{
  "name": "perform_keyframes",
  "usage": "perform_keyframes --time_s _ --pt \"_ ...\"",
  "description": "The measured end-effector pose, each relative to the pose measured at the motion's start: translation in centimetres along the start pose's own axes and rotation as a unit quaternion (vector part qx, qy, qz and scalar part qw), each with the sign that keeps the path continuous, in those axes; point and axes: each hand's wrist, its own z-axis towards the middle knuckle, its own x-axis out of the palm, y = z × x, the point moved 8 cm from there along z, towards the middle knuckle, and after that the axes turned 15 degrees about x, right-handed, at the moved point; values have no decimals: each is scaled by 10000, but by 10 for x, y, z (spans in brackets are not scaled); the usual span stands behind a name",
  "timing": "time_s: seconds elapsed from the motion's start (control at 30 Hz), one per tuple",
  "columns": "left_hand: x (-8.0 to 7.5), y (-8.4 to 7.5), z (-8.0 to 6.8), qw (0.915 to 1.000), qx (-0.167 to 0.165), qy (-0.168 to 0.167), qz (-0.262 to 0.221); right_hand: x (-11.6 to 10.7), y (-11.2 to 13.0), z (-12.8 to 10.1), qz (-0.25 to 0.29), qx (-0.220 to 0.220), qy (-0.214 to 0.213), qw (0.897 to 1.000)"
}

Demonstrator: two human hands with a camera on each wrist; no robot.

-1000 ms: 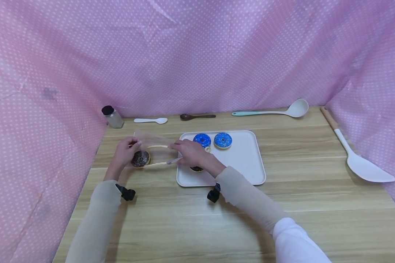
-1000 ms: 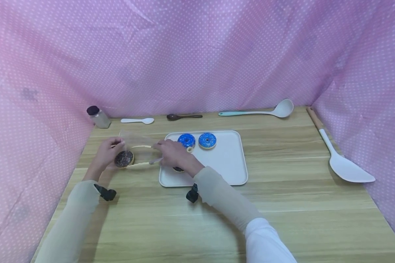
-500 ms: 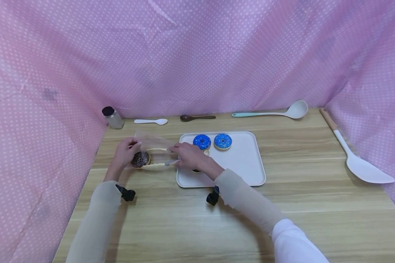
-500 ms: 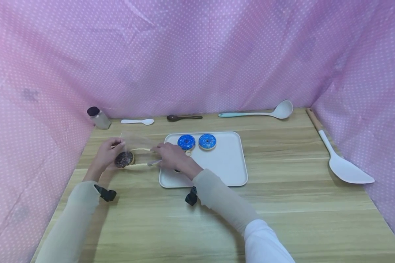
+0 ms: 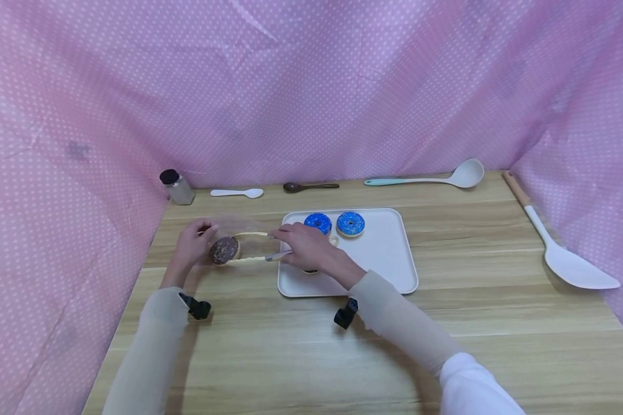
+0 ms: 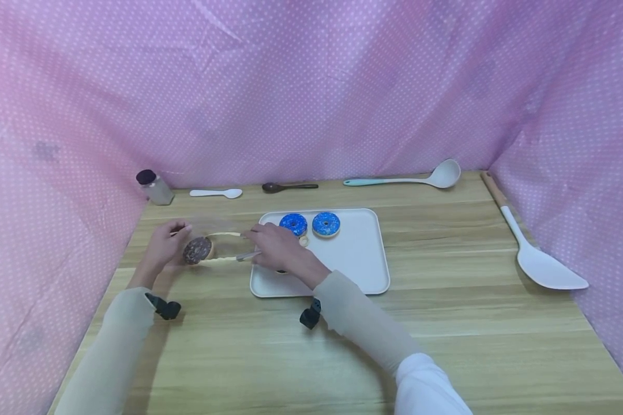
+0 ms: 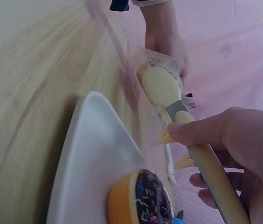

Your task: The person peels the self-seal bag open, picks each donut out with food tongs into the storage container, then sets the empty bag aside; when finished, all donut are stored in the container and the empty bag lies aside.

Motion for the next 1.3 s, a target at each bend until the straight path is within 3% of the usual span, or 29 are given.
perform_keyframes --time_s 0.63,1.3 --pt "-11 11 -7 9984 -553 -108 103 -31 -46 -32 278 126 -394 9988" --pt "-14 13 -13 9963 -838 -153 134 -64 -123 -85 535 635 -731 9939"
